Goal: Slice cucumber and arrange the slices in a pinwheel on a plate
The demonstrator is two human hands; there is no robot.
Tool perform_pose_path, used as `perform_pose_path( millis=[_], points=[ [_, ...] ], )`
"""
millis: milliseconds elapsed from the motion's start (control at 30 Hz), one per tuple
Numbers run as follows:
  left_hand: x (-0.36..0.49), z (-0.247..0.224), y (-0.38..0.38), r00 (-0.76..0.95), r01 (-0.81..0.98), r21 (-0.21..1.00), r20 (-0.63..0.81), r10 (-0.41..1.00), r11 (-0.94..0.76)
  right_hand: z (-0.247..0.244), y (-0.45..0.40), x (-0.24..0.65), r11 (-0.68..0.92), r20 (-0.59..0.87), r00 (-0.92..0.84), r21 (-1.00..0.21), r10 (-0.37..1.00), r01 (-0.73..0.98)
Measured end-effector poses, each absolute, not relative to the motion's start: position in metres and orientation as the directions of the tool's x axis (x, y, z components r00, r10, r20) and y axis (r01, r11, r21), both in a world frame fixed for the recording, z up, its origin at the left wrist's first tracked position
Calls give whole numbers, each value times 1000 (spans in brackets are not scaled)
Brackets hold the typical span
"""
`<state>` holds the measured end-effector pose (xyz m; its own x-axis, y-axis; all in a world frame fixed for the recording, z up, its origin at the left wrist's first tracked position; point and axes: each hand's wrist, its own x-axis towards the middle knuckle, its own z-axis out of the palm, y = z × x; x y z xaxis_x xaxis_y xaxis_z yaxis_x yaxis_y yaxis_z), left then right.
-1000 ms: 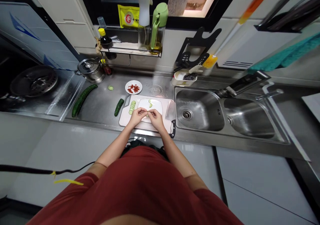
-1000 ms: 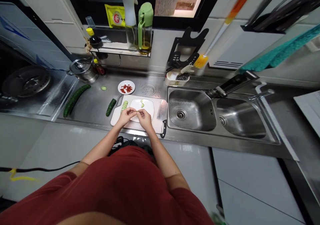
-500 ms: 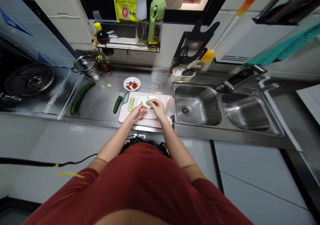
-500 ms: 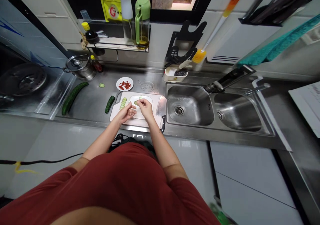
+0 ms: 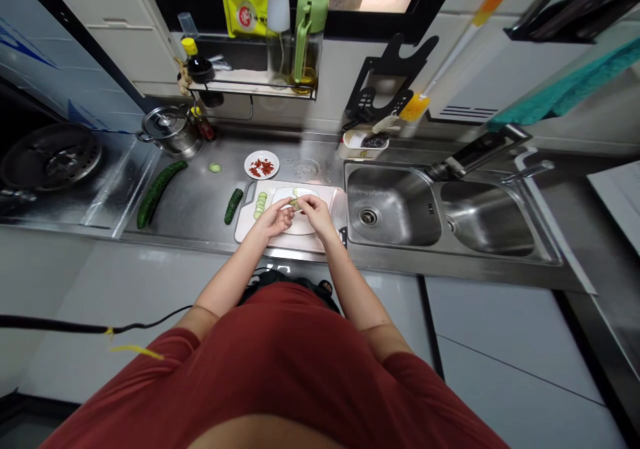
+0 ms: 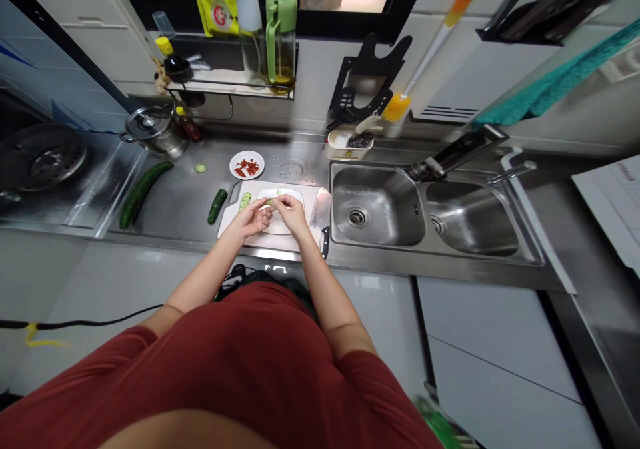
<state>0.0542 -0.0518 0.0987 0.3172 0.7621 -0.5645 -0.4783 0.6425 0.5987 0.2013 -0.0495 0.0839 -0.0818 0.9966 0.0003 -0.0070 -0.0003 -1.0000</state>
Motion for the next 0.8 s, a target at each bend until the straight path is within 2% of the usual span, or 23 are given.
perform_pose_path(
  millis=[100, 233, 467, 633, 800],
  points=[
    [53, 98, -51, 322, -484, 612, -540, 778, 625, 85, -50, 202, 63, 59, -102, -998, 993, 31],
    [53, 95, -49, 181, -448, 736, -482, 857, 508, 84, -49, 203, 123, 116, -85, -989, 990, 84],
    [56, 95, -48, -10, -333, 908, -274, 962, 255, 80, -49, 203, 29, 26, -101, -999, 995, 24],
    [58, 92, -48, -40, -283, 945, -185, 982, 166, 80, -49, 201, -21, -16, -122, -999, 992, -41],
    [60, 84, -49, -69, -206, 976, -90, 994, 75, 78, -51, 196, -89, -85, -71, -995, 994, -55]
  ],
)
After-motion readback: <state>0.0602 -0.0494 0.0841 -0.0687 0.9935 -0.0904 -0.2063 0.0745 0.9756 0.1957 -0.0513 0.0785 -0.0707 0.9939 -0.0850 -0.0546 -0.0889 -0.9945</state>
